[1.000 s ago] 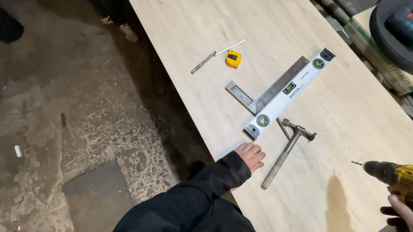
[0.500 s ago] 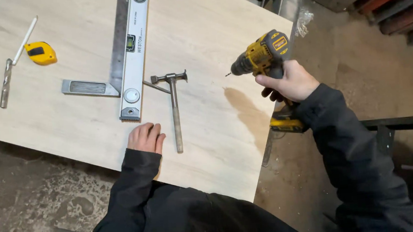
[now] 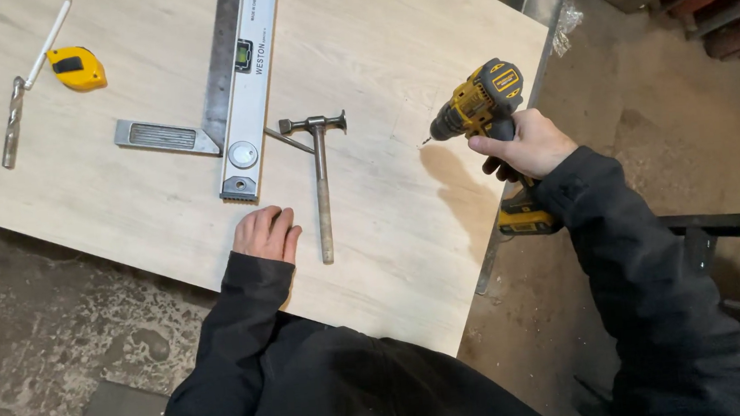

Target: The person marks positions on a wooden board, holds a punch against the marks and taps it with a hammer, then uses a cordless drill to bore holes at the marked spots on the board. A level, square, tape measure and drill bit rest on the workbench nearby.

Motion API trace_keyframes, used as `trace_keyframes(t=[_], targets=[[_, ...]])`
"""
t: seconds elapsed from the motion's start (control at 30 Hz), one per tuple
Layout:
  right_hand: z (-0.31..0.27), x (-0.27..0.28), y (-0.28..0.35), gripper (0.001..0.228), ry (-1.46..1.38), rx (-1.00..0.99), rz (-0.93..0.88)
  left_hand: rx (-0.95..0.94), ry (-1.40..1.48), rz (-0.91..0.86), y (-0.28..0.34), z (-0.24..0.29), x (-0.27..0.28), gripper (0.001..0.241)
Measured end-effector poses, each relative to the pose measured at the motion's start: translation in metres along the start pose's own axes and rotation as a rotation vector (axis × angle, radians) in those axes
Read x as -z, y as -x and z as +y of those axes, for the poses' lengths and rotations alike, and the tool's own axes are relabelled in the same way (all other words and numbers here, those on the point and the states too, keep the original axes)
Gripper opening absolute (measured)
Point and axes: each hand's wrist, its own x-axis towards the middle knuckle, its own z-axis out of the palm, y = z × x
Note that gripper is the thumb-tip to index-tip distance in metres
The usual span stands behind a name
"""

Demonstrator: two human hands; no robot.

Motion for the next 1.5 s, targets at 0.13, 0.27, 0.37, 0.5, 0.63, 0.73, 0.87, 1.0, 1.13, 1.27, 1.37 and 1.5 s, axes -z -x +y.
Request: trace_keyframes(t=[0.13,0.27,0.37,0.5,0.63,0.73,0.87,1.0,1.13,1.27,1.37,1.5], targets=[[0.003,-0.005,-0.003,0.043,0.05,-0.006,0.007,-0.018,-0.033,-0.004,0.002,-0.002,-0.003,0.03],[0.007,-0.009,-0.006,0.04,0.005,0.001,-0.004,-0.017,-0.027,-0.011,0.004,-0.007,-0.006,0.03],[0.01,-0.012,-0.006,0.039,-0.014,0.012,-0.015,-0.023,-0.023,-0.018,0.005,-0.007,-0.007,0.03],[0.008,-0.014,-0.007,0.039,-0.033,0.019,-0.001,-0.011,-0.022,0.008,0.001,-0.001,-0.002,0.029],[0.006,-0.016,-0.008,0.039,-0.031,0.024,-0.009,-0.007,-0.021,0.03,0.0,-0.001,-0.004,0.028],[0.008,-0.015,-0.01,0.039,-0.01,0.014,0.003,-0.039,0.089,0.068,-0.011,0.007,-0.012,0.023],[0.008,-0.014,-0.014,0.04,0.003,0.009,-0.042,-0.049,0.413,-0.006,-0.072,0.059,-0.021,0.033],[0.008,-0.013,-0.021,0.036,0.09,-0.045,-0.065,-0.106,0.891,-0.126,-0.19,0.102,-0.013,0.045],[0.01,-0.012,-0.03,0.032,0.121,-0.053,-0.09,-0.544,0.717,-0.025,-0.263,0.124,-0.058,0.063],[0.017,-0.011,-0.039,0.029,0.13,-0.074,-0.063,-0.6,0.712,-0.332,-0.272,0.128,-0.115,0.056],[0.022,-0.009,-0.04,0.027,0.11,-0.04,-0.063,-0.574,0.717,-0.41,-0.27,0.129,-0.122,0.043],[0.021,-0.006,-0.048,0.025,0.199,0.073,-0.079,-0.615,0.732,-0.365,-0.274,0.122,-0.123,0.041]])
